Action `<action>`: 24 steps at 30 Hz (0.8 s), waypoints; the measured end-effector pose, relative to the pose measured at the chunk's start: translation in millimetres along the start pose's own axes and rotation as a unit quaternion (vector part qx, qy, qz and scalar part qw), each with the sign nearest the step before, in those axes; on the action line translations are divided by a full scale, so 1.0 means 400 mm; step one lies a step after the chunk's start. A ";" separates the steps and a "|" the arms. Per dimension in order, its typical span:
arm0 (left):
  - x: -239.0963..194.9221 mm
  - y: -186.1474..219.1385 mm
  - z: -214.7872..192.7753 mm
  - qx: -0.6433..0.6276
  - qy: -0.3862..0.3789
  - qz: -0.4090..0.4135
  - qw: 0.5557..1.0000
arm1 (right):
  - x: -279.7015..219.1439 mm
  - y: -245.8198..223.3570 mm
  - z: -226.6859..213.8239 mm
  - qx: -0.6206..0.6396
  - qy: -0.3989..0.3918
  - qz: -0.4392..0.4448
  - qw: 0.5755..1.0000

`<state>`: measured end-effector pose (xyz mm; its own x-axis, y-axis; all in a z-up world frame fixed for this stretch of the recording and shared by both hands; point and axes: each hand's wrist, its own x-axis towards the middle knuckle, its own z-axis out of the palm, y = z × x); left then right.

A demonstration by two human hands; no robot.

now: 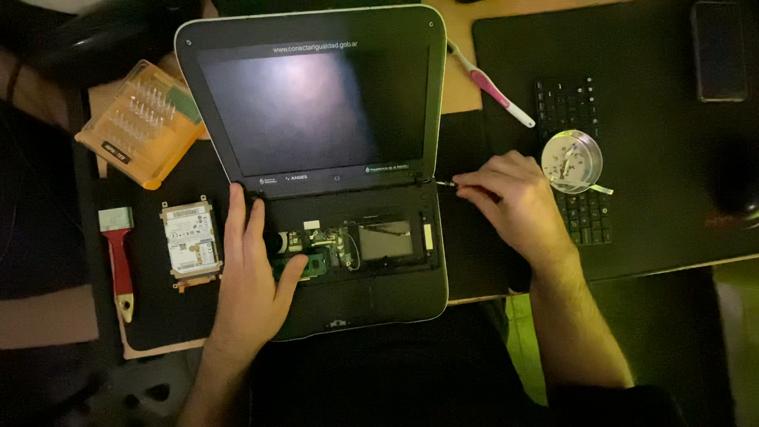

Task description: The person uses a screwdriver to remove screws from the bottom panel of a laptop. They then lift off the panel to reveal the internal components, including the hard drive and motherboard, and place the panel aside on the desk.

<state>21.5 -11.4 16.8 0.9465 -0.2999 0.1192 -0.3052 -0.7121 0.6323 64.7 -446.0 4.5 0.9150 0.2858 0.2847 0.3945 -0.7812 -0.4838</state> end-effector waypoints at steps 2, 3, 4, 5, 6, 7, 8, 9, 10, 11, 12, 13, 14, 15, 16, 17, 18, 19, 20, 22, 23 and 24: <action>-0.002 -0.006 0.006 -0.004 0.004 0.003 1.000 | -0.008 -0.008 0.007 0.011 0.010 0.001 1.000; -0.005 -0.009 0.009 -0.009 0.008 0.006 1.000 | -0.012 -0.013 0.010 0.022 0.019 0.003 1.000; -0.004 -0.008 0.007 -0.008 0.008 0.006 1.000 | -0.012 -0.021 0.011 0.022 0.019 0.003 1.000; -0.003 -0.007 0.006 -0.009 0.006 0.004 1.000 | -0.011 -0.028 0.011 0.003 0.014 -0.005 1.000; -0.002 -0.006 0.005 -0.010 0.005 0.002 1.000 | -0.011 -0.036 0.011 -0.017 0.009 -0.013 1.000; -0.002 -0.008 0.006 -0.010 0.005 0.002 1.000 | -0.019 -0.032 0.012 -0.017 0.009 -0.013 1.000; -0.002 -0.011 0.006 -0.014 0.006 0.005 1.000 | -0.027 -0.028 0.013 -0.054 0.006 -0.012 0.998; -0.003 -0.014 0.007 -0.018 0.007 0.007 1.000 | -0.034 -0.024 0.014 -0.092 0.004 -0.011 0.996; -0.005 -0.016 0.008 -0.018 0.008 0.007 1.000 | -0.033 -0.037 0.002 -0.092 0.004 -0.012 0.996; -0.006 -0.019 0.009 -0.012 0.007 0.007 1.000 | -0.031 -0.051 -0.009 -0.077 -0.019 0.014 0.997; -0.007 -0.021 0.010 -0.006 0.006 0.007 1.000 | -0.029 -0.064 -0.021 -0.062 -0.042 0.040 0.996; -0.006 -0.019 0.010 -0.006 0.006 0.007 1.000 | -0.036 -0.072 -0.022 -0.062 -0.042 0.041 0.996; -0.005 -0.016 0.010 -0.013 0.011 0.008 1.000 | -0.042 -0.080 -0.023 -0.065 -0.034 0.023 0.997; -0.006 -0.013 0.012 -0.019 0.015 0.009 1.000 | -0.051 -0.088 -0.023 -0.068 -0.025 0.007 0.997; -0.009 -0.015 0.014 -0.020 0.014 0.009 1.000 | -0.054 -0.094 -0.027 -0.068 -0.026 0.008 0.997; -0.009 -0.016 0.017 -0.019 0.018 0.008 1.000 | -0.055 -0.100 -0.032 -0.065 -0.023 0.003 0.998; -0.009 -0.018 0.019 -0.019 0.021 0.006 1.000 | -0.055 -0.107 -0.037 -0.063 -0.020 -0.002 0.998; -0.011 -0.014 0.025 -0.019 0.021 0.007 1.000 | -0.063 -0.093 -0.033 -0.063 -0.019 -0.002 0.998; -0.012 -0.011 0.032 -0.025 0.031 0.001 0.999 | -0.071 -0.080 -0.028 -0.040 -0.006 0.004 0.999; -0.014 -0.003 0.042 -0.030 0.040 -0.006 0.999 | -0.081 -0.064 -0.019 -0.017 0.008 0.010 1.000; -0.016 0.002 0.047 -0.022 0.044 -0.008 0.999 | -0.085 -0.062 -0.015 0.027 0.036 0.035 0.998; -0.017 0.006 0.052 -0.014 0.048 -0.010 0.999 | -0.088 -0.059 -0.011 0.071 0.064 0.059 0.994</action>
<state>12.0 -24.4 1.7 0.9584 -0.2227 0.1785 -0.2846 -0.6987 0.6563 22.8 -440.0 9.6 0.9410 0.1160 0.3180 0.3011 -0.7157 -0.6301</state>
